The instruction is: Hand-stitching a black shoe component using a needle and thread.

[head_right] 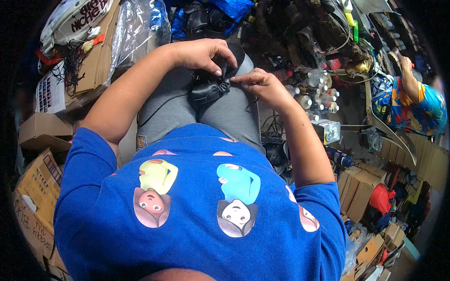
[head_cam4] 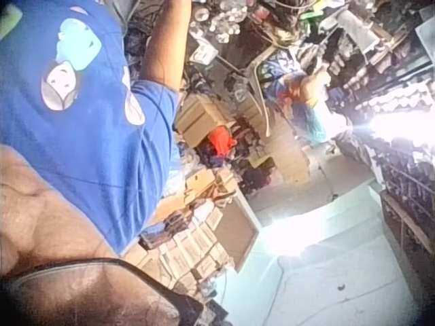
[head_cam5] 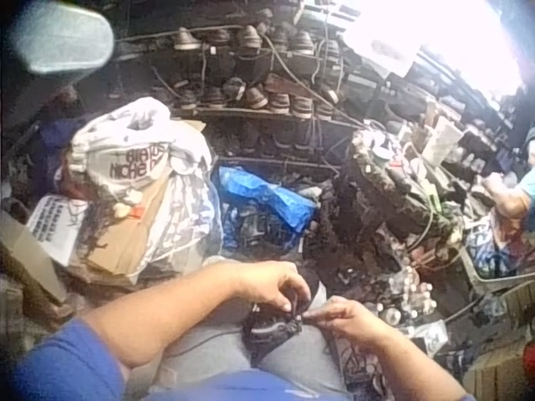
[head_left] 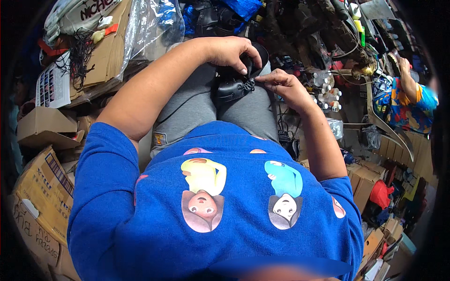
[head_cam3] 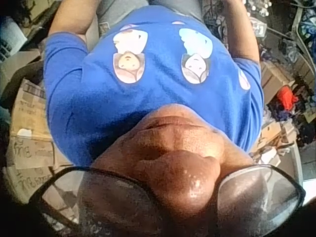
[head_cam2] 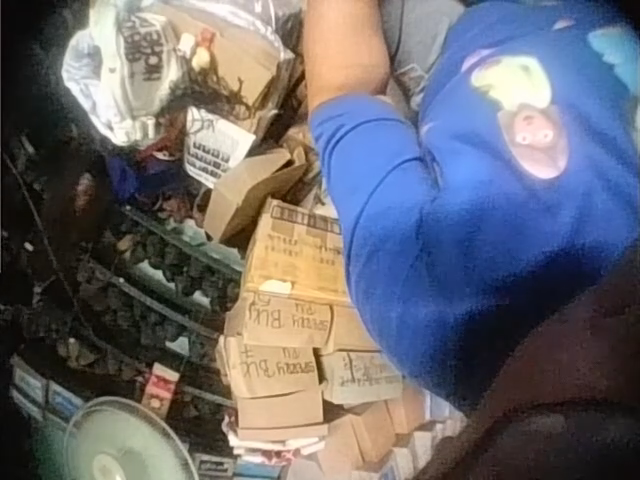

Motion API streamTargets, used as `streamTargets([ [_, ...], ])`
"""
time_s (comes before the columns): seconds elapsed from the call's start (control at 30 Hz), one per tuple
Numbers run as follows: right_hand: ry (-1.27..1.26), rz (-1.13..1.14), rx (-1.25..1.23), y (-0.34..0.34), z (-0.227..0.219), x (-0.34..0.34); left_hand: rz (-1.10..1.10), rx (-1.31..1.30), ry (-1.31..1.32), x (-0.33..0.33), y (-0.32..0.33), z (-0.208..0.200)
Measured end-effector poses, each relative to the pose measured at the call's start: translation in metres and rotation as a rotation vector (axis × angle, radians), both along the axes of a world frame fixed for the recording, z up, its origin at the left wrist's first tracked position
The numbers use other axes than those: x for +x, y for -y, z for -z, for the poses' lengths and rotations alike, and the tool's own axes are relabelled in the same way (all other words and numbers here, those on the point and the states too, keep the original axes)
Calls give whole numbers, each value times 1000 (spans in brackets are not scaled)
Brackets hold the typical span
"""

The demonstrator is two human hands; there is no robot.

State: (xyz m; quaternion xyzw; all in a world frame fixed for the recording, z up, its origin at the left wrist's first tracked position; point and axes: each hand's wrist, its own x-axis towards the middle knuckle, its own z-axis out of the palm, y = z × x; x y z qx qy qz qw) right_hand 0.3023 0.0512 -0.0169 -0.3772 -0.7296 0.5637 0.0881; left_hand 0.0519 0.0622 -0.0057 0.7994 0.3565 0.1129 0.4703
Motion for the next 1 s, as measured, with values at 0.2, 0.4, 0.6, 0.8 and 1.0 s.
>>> streamTargets([
  [0.2,93,68,249,26,-20,-11,-22,-138,60,-3,-3,-1],
  [0.4,180,87,447,38,-25,-10,14,-269,116,-4,-4,1],
  [0.6,199,52,644,43,-25,-6,40,-343,112,-6,0,-10],
  [0.8,179,-1,746,39,-31,-19,38,-321,96,-4,-5,3],
  [1.0,168,-28,181,16,-29,-9,15,-201,60,0,-3,-1],
])
